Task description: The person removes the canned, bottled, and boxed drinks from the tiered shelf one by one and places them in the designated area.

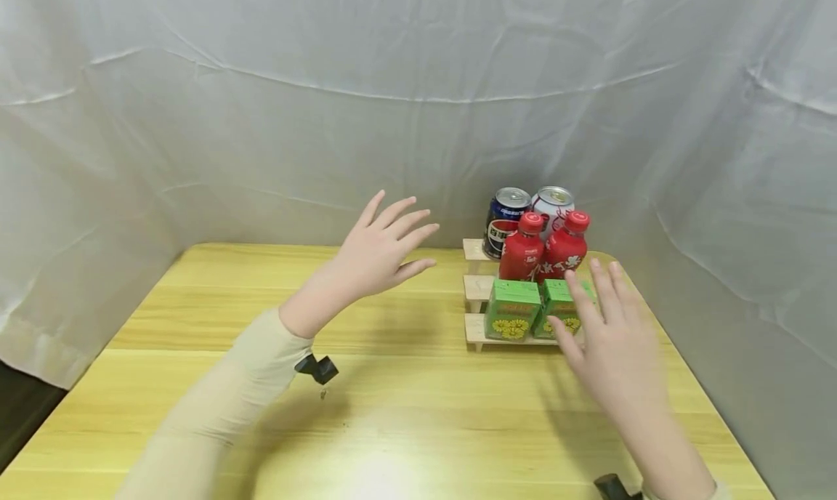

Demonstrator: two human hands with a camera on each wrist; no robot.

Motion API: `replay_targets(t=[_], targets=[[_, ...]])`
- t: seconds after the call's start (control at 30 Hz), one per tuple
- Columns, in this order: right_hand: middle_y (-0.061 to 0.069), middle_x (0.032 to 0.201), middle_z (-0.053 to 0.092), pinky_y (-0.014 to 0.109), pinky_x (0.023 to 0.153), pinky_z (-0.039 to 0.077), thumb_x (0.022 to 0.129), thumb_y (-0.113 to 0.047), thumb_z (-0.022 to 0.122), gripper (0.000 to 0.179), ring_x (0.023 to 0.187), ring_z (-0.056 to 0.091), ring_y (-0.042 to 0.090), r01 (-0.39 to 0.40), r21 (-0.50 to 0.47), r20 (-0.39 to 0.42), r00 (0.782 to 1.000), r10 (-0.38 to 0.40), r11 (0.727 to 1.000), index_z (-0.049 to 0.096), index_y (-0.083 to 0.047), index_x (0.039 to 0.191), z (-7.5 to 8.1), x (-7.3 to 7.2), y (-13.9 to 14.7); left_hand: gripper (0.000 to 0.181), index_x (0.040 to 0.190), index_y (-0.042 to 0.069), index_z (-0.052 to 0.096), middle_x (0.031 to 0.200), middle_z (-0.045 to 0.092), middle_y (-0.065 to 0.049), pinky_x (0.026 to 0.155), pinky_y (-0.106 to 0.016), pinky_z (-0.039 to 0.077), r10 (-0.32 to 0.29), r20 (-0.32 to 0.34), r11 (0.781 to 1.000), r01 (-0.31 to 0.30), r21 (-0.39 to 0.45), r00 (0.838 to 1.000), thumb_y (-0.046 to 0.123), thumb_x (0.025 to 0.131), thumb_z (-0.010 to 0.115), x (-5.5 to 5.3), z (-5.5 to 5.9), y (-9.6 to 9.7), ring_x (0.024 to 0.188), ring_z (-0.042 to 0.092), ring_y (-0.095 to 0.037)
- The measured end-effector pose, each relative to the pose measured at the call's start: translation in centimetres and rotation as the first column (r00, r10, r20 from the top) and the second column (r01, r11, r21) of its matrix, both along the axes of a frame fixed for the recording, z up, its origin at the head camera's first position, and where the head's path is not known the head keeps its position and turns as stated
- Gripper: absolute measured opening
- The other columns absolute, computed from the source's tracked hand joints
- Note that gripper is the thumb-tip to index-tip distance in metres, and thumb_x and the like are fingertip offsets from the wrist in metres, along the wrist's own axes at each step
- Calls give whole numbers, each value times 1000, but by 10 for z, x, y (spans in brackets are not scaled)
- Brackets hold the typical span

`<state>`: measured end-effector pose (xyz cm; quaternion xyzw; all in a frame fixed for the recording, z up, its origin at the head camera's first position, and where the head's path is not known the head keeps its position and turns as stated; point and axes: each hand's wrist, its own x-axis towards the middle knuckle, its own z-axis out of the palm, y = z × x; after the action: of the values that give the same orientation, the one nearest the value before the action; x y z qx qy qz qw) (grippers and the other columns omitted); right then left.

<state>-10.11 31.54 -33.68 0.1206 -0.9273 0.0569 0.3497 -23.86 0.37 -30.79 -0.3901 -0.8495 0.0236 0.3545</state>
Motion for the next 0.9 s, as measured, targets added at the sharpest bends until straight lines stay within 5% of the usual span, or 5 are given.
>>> replay_targets(t=[0.2,0.37,0.63,0.73,0.9], targets=[[23,151,40,48,122,17,97,-66,31,76,148,25,36,-18,44,41,999,16,999,49,-8,142,-10,8,35,50,131,23,60,137,60,-2,119,-53,21,-55,-63,998,55,8,996,56,96,49,-19,1,26,138,43,-25],[22,152,38,45,124,11,95,-50,53,64,150,20,31,-32,114,115,993,19,993,46,-8,144,-23,8,59,48,131,22,60,135,61,1,118,-48,24,-48,-43,996,51,77,998,54,97,48,-36,2,47,134,46,-23],[21,156,31,34,122,-11,90,-47,62,79,153,-3,20,-15,211,296,954,-49,977,32,-8,152,-49,6,84,55,136,24,56,133,60,3,114,-41,28,17,135,985,-40,166,991,59,94,49,-59,-5,68,128,47,-19],[20,158,27,28,118,-19,91,-52,59,83,151,-12,13,-16,214,377,924,-67,977,27,-7,153,-61,5,88,60,139,27,52,135,58,5,114,-40,27,26,224,978,-71,195,974,63,92,49,-67,-6,75,129,44,-19],[22,156,32,18,113,-22,92,-54,58,82,153,0,24,-51,190,462,886,-43,980,30,-5,152,-77,5,91,64,142,30,48,138,54,5,115,-39,27,32,359,967,-120,226,933,68,91,46,-72,-7,89,132,41,-19]])
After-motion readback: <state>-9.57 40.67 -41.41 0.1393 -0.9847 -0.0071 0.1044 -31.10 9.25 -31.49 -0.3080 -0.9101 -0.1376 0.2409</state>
